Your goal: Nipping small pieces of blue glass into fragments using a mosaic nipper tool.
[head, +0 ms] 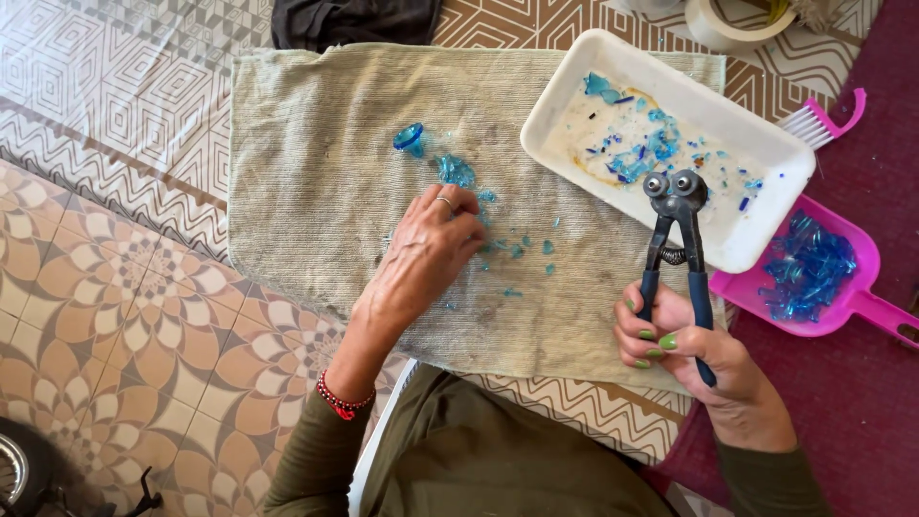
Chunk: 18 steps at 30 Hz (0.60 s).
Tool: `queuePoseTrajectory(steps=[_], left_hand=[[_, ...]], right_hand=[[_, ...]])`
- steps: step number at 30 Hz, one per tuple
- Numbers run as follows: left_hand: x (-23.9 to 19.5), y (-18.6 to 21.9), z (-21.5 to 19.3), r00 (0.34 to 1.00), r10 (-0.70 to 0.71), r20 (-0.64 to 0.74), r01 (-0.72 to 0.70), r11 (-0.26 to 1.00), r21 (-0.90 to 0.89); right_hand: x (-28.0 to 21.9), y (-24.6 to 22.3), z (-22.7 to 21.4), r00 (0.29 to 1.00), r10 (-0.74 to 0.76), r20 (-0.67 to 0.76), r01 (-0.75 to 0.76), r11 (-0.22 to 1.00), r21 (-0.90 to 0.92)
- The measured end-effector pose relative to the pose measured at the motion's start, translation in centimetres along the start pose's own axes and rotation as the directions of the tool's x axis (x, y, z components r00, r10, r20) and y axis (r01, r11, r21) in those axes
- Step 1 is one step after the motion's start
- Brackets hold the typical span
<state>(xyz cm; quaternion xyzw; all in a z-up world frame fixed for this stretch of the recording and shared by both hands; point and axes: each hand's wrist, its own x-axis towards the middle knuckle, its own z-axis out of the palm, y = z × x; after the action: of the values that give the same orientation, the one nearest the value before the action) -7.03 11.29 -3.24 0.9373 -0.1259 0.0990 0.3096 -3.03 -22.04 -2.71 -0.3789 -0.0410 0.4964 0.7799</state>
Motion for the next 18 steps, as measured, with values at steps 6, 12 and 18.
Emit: queuePoseTrajectory(steps=[6,12,18], left_hand=[[0.3,-0.3,2.7,0.900,-0.422,-0.106,0.310,0.794,-0.523],[2.2,3.2,3.4,0.824,-0.545,0.153,0.208,0.041,-0.977],[2.9,5.0,2.7,0.819,-0.537,0.203,0.201,-0.063,-0.978]], right_hand=[[-0.1,1.3,-1.1,0.989,-0.143,0.024,0.142,0.990,0.011],[-0.4,1.2,-1.1,0.991,-0.137,0.006,0.137,0.991,0.006],[-0.5,1.2,-1.4,0.989,-0.147,0.022,0.146,0.989,0.029]])
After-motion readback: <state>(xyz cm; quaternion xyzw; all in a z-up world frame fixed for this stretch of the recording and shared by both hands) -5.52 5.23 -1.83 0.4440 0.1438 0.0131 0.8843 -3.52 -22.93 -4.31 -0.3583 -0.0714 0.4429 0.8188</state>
